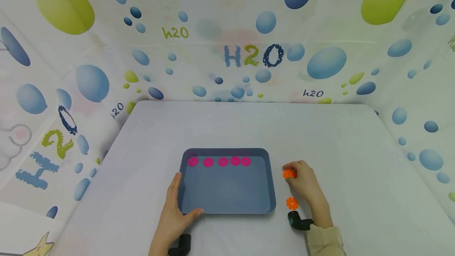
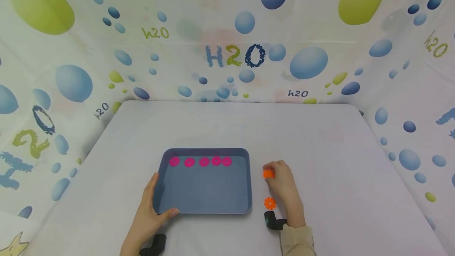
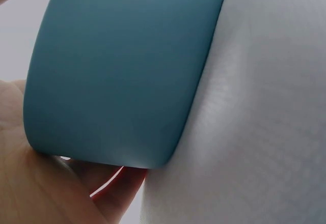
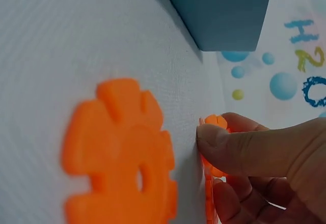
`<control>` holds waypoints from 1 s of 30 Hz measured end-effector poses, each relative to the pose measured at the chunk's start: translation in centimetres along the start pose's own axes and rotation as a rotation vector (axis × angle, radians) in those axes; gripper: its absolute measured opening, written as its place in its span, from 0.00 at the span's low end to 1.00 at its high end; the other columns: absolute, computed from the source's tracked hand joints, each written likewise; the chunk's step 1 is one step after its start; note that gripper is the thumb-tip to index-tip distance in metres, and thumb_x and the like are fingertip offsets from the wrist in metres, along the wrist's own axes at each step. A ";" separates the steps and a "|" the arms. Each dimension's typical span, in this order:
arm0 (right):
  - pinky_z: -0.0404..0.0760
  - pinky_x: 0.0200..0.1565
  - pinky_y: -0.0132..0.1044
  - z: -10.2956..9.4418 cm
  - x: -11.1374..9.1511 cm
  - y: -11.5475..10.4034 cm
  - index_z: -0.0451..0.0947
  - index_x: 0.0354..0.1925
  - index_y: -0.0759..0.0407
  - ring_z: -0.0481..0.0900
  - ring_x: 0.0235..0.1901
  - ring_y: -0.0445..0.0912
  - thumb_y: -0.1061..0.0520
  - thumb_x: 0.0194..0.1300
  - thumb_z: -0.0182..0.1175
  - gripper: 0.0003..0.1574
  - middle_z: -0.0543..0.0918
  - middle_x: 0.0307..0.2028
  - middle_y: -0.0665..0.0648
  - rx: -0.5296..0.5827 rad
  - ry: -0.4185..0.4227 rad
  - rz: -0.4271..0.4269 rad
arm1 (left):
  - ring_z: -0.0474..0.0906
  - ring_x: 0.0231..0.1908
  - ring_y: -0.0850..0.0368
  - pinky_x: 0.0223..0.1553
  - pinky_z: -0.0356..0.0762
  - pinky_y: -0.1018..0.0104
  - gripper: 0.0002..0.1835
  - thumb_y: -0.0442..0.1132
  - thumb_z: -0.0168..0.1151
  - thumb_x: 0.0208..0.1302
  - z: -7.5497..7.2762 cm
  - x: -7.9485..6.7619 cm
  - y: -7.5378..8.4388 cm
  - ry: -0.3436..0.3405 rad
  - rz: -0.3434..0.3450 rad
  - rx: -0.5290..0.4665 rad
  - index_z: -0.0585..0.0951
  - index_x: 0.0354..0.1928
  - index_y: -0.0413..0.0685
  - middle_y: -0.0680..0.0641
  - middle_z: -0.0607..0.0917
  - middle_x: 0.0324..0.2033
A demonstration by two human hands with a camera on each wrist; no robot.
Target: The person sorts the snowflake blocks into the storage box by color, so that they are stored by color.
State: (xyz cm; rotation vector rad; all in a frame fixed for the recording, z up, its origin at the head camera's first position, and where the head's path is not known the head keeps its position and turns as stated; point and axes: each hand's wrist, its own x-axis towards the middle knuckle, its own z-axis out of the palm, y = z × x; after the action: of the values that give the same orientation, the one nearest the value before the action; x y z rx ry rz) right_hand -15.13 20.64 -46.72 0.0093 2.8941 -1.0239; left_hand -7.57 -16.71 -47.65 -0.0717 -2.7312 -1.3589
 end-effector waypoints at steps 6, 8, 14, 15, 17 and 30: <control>0.75 0.40 0.42 -0.3 -0.1 -0.1 0.82 0.41 0.60 0.76 0.36 0.51 0.67 0.54 0.67 0.13 0.82 0.39 0.62 -0.026 0.015 0.023 | 0.48 0.72 0.28 0.63 0.54 0.28 0.66 0.46 0.81 0.40 0.0 0.1 0.1 -0.001 0.001 -0.004 0.47 0.77 0.50 0.34 0.51 0.74; 0.76 0.39 0.43 -0.4 -0.2 -0.1 0.82 0.40 0.59 0.77 0.35 0.51 0.66 0.55 0.67 0.13 0.83 0.38 0.62 -0.031 0.025 0.037 | 0.48 0.72 0.28 0.63 0.53 0.27 0.66 0.46 0.81 0.40 -0.1 0.1 0.2 -0.006 -0.001 -0.006 0.46 0.77 0.51 0.35 0.50 0.75; 0.75 0.33 0.38 -1.2 -0.5 -0.4 0.83 0.42 0.57 0.76 0.31 0.49 0.64 0.57 0.66 0.12 0.83 0.31 0.58 -0.011 0.005 0.096 | 0.48 0.72 0.29 0.64 0.54 0.28 0.66 0.45 0.81 0.40 -0.1 0.1 0.1 -0.006 -0.003 -0.005 0.46 0.77 0.52 0.35 0.50 0.75; 0.74 0.32 0.37 -1.3 -0.5 -0.5 0.83 0.42 0.58 0.76 0.30 0.48 0.64 0.57 0.66 0.12 0.83 0.31 0.58 -0.003 -0.002 0.102 | 0.48 0.72 0.29 0.64 0.54 0.28 0.66 0.45 0.81 0.40 -0.1 0.1 0.1 -0.006 -0.004 -0.004 0.46 0.77 0.52 0.35 0.50 0.75; 0.75 0.31 0.36 -1.6 -0.5 -0.6 0.83 0.42 0.59 0.77 0.29 0.48 0.63 0.57 0.66 0.12 0.85 0.31 0.58 0.007 -0.006 0.102 | 0.48 0.72 0.29 0.63 0.54 0.28 0.66 0.46 0.81 0.40 0.0 0.1 0.0 -0.005 -0.004 -0.002 0.46 0.77 0.52 0.35 0.50 0.75; 0.76 0.28 0.35 -3.3 1.4 -1.8 0.82 0.51 0.56 0.84 0.35 0.50 0.52 0.68 0.59 0.16 0.88 0.37 0.59 0.249 -0.071 0.111 | 0.48 0.72 0.28 0.63 0.54 0.28 0.66 0.46 0.80 0.41 0.0 0.0 -0.2 -0.010 -0.003 -0.007 0.46 0.77 0.53 0.35 0.50 0.75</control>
State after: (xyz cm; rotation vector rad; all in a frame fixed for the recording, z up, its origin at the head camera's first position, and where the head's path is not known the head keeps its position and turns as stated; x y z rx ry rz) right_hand -16.81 21.33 -43.16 0.1429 2.6512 -1.3262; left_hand -7.62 -16.82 -47.82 -0.0756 -2.7362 -1.3726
